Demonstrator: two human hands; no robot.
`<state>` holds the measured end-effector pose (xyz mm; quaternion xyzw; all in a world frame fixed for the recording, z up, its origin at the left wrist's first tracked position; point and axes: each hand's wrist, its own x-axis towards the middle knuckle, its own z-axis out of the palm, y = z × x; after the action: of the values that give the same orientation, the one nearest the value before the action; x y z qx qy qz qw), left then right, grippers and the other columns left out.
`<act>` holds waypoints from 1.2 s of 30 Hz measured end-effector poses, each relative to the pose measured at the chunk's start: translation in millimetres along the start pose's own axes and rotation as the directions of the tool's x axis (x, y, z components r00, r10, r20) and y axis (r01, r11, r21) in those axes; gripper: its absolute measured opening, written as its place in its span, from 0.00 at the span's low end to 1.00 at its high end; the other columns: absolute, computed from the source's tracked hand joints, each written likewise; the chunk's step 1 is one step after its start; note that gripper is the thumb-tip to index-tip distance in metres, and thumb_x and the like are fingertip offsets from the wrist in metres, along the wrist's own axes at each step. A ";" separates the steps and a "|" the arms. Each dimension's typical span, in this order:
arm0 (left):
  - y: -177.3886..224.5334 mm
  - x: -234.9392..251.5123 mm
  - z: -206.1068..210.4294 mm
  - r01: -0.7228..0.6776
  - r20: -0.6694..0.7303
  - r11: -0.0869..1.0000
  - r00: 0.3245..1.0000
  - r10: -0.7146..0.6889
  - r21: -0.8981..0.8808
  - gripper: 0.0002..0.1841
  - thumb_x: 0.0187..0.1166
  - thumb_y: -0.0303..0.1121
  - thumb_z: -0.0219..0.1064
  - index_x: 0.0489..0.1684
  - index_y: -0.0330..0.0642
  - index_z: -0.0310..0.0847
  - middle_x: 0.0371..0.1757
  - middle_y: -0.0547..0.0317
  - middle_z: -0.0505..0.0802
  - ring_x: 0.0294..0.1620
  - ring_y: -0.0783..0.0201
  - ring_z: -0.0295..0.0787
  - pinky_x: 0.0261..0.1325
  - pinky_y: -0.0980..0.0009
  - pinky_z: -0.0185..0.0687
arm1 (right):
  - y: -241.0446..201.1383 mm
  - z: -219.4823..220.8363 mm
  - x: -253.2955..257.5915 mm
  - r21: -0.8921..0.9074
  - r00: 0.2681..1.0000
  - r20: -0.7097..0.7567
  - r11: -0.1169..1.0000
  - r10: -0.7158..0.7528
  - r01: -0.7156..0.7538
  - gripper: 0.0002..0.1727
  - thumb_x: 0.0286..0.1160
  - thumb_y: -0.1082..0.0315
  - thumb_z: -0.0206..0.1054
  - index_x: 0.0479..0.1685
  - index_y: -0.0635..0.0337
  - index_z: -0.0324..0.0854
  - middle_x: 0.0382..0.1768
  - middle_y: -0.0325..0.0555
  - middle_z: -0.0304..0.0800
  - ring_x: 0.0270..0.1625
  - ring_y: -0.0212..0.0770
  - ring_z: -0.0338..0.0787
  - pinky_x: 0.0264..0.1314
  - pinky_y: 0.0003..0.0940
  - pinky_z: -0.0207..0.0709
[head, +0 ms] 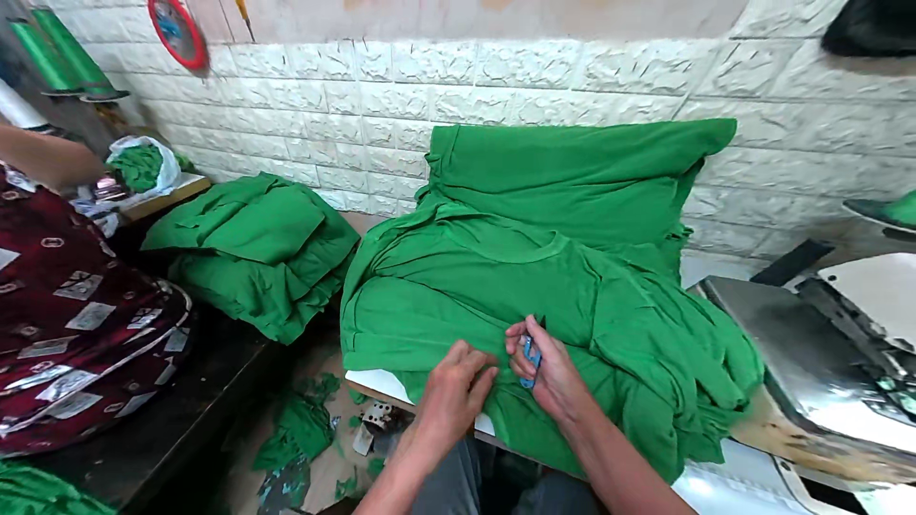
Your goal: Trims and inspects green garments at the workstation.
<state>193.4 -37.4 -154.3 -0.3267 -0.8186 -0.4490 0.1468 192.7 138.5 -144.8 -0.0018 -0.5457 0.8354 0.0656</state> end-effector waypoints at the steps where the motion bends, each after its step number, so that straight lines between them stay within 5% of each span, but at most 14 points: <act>1: -3.1 4.6 5.5 0.004 0.050 0.999 0.999 -0.006 0.044 0.11 0.82 0.32 0.66 0.50 0.36 0.91 0.44 0.47 0.89 0.40 0.58 0.89 0.47 0.66 0.88 | 0.2 -0.2 -0.7 -0.013 1.000 0.012 1.000 -0.008 0.008 0.27 0.97 0.59 0.34 0.43 0.60 0.80 0.21 0.34 0.83 0.11 0.20 0.66 0.14 0.14 0.62; 5: -14.4 14.4 12.0 0.037 0.067 0.993 0.997 -0.044 0.108 0.11 0.85 0.30 0.61 0.43 0.32 0.88 0.41 0.45 0.90 0.42 0.53 0.91 0.48 0.59 0.88 | 2.4 -2.0 -1.4 -0.047 0.998 0.059 0.998 -0.028 0.031 0.32 0.97 0.54 0.28 0.45 0.60 0.80 0.22 0.34 0.83 0.12 0.21 0.69 0.15 0.14 0.63; 8: -11.2 14.9 -3.4 0.167 0.100 0.984 0.982 -0.161 -0.059 0.13 0.90 0.32 0.55 0.49 0.31 0.83 0.40 0.49 0.91 0.37 0.60 0.92 0.46 0.63 0.89 | 3.9 -4.3 -1.2 -0.075 0.991 0.118 0.995 -0.063 0.073 0.40 0.93 0.45 0.19 0.51 0.59 0.78 0.23 0.33 0.85 0.13 0.22 0.71 0.16 0.16 0.65; 11: -12.0 12.6 -14.0 0.259 0.147 0.944 0.961 -0.232 -0.202 0.13 0.92 0.32 0.51 0.53 0.34 0.79 0.39 0.55 0.92 0.34 0.67 0.91 0.41 0.69 0.89 | 3.3 -3.3 -1.1 -0.101 0.985 0.157 0.991 -0.071 0.088 0.38 0.92 0.47 0.17 0.60 0.59 0.73 0.26 0.35 0.86 0.14 0.24 0.71 0.17 0.17 0.66; 16: -8.9 13.9 -3.8 0.073 0.185 0.997 0.980 -0.072 0.003 0.17 0.83 0.38 0.66 0.61 0.37 0.87 0.46 0.47 0.90 0.39 0.57 0.88 0.47 0.61 0.86 | -13.1 4.4 -5.8 -0.374 0.991 0.133 0.927 0.022 0.030 0.20 0.96 0.58 0.34 0.62 0.60 0.68 0.28 0.33 0.82 0.17 0.24 0.71 0.21 0.17 0.66; 21: -10.7 20.9 4.3 -0.002 0.209 0.990 0.978 -0.027 0.139 0.12 0.85 0.33 0.62 0.46 0.34 0.89 0.44 0.45 0.92 0.46 0.50 0.93 0.51 0.52 0.87 | -16.9 -12.4 -13.8 -0.500 0.986 0.129 0.866 0.105 -0.027 0.11 0.95 0.61 0.44 0.58 0.58 0.67 0.29 0.33 0.81 0.20 0.23 0.72 0.24 0.17 0.67; 36: -23.0 23.2 6.4 -0.142 0.174 0.983 0.977 0.121 0.117 0.11 0.87 0.30 0.57 0.44 0.35 0.85 0.40 0.49 0.91 0.38 0.55 0.92 0.41 0.59 0.87 | -27.7 -23.9 -27.8 -0.639 0.973 0.149 0.768 0.177 -0.042 0.10 0.84 0.65 0.62 0.55 0.61 0.76 0.28 0.34 0.86 0.22 0.24 0.77 0.26 0.19 0.69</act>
<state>161.1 -31.5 -160.2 -0.4064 -0.8317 -0.3558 0.1284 225.0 168.1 -131.1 0.0285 -0.7968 0.6021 -0.0433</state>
